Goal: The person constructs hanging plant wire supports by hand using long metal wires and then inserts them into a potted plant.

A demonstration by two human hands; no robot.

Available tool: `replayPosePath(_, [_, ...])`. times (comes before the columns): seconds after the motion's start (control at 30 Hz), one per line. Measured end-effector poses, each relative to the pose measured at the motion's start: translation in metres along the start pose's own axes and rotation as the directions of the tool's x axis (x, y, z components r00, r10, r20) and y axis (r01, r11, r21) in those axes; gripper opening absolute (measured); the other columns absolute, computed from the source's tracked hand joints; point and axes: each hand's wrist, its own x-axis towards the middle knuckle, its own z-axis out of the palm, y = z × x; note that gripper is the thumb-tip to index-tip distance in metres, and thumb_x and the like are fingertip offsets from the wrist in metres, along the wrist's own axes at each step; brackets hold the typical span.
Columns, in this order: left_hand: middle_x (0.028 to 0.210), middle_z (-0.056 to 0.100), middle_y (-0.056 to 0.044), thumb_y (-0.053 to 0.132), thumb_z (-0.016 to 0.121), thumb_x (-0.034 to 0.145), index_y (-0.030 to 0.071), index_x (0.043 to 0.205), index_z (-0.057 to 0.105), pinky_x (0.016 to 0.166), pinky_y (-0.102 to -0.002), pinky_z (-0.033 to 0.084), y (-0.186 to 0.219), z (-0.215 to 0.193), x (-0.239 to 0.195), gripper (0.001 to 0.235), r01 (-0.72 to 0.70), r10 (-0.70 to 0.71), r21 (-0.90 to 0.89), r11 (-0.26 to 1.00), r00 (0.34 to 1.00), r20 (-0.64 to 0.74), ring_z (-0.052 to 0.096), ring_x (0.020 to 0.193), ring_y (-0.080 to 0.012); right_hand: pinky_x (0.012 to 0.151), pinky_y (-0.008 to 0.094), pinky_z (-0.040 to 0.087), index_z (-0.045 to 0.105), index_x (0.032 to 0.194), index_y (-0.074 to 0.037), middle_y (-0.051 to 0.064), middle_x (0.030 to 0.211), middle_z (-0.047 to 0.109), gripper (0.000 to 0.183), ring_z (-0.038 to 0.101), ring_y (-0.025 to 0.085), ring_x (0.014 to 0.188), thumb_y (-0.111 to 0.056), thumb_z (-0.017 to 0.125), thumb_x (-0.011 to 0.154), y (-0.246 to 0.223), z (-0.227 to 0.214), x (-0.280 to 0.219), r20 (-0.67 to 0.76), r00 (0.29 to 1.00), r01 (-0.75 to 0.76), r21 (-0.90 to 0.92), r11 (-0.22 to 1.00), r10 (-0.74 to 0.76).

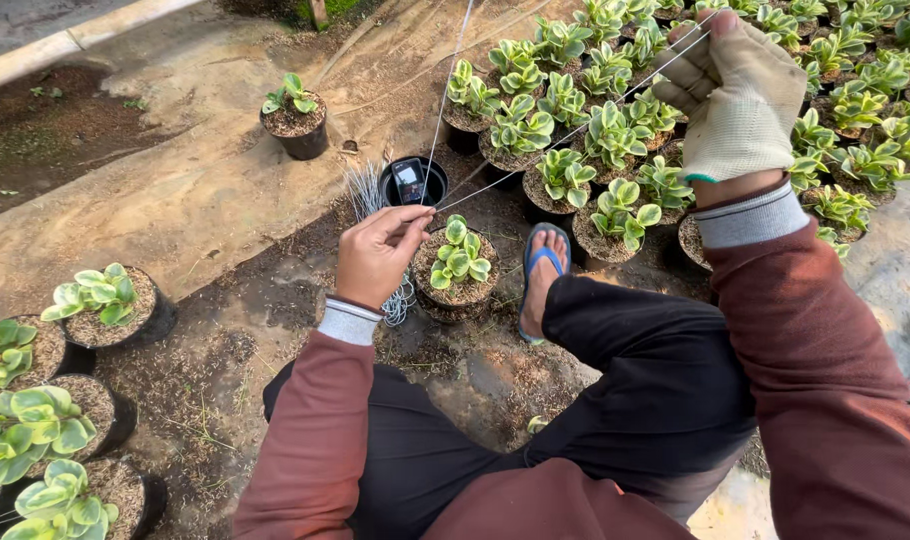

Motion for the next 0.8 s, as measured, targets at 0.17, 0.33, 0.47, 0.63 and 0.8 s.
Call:
replayPosePath(0.17, [0.104,0.078,-0.008,0.004,0.070,0.097,0.002,0.114,0.076,0.074,-0.025,0.065,0.006,0.001,-0.006,0.018,-0.013,0.012,0.057,0.998,1.000,0.012,0.078,0.087,-0.0122,0.077,0.041,0.069,0.067,0.117,0.001,0.017,0.102,0.076,0.013,0.079,0.026,0.087,-0.010,0.064,0.110,0.008,-0.019,0.010,-0.019,0.999,-0.037,0.123,0.992,0.040])
replayPosePath(0.33, [0.089,0.073,-0.007,0.009,0.063,0.102,-0.003,0.115,0.070,0.063,-0.029,0.063,-0.010,-0.008,-0.014,0.019,0.423,-0.291,-0.473,0.773,0.899,0.328,0.070,0.068,-0.0111,0.089,0.037,0.060,0.062,0.122,0.000,0.013,0.108,0.073,0.010,0.071,0.023,0.093,-0.002,0.055,0.114,0.038,-0.037,0.025,0.149,0.989,-0.072,0.538,0.840,-0.010])
replayPosePath(0.47, [0.087,0.072,-0.009,0.008,0.063,0.100,-0.006,0.114,0.067,0.060,-0.032,0.062,-0.016,-0.021,-0.023,0.020,0.529,-0.305,-0.541,0.654,0.839,0.451,0.069,0.066,-0.0135,0.080,0.027,0.052,0.063,0.111,-0.013,-0.002,0.091,0.071,0.009,0.068,0.009,0.078,-0.006,0.058,0.108,0.084,-0.039,0.030,0.382,0.864,-0.122,0.792,0.599,-0.329])
replayPosePath(0.63, [0.085,0.067,-0.009,0.011,0.061,0.102,-0.004,0.113,0.066,0.060,-0.033,0.062,-0.017,-0.017,-0.047,0.019,0.574,-0.410,-0.569,0.589,0.819,0.402,0.066,0.066,-0.0126,0.083,0.028,0.053,0.065,0.119,-0.012,0.003,0.103,0.070,0.013,0.065,0.012,0.087,-0.020,0.060,0.111,0.095,-0.038,0.035,0.432,0.850,-0.079,0.669,0.739,-0.301])
replayPosePath(0.8, [0.086,0.066,-0.009,0.009,0.058,0.104,-0.001,0.113,0.062,0.059,-0.035,0.061,-0.009,0.010,-0.094,0.015,0.520,-0.428,-0.809,0.274,0.819,0.381,0.066,0.064,-0.0142,0.090,0.040,0.059,0.060,0.130,-0.002,0.015,0.126,0.067,0.042,0.071,0.023,0.100,-0.036,0.049,0.109,0.105,-0.007,0.037,0.063,0.967,-0.251,0.061,0.966,0.247])
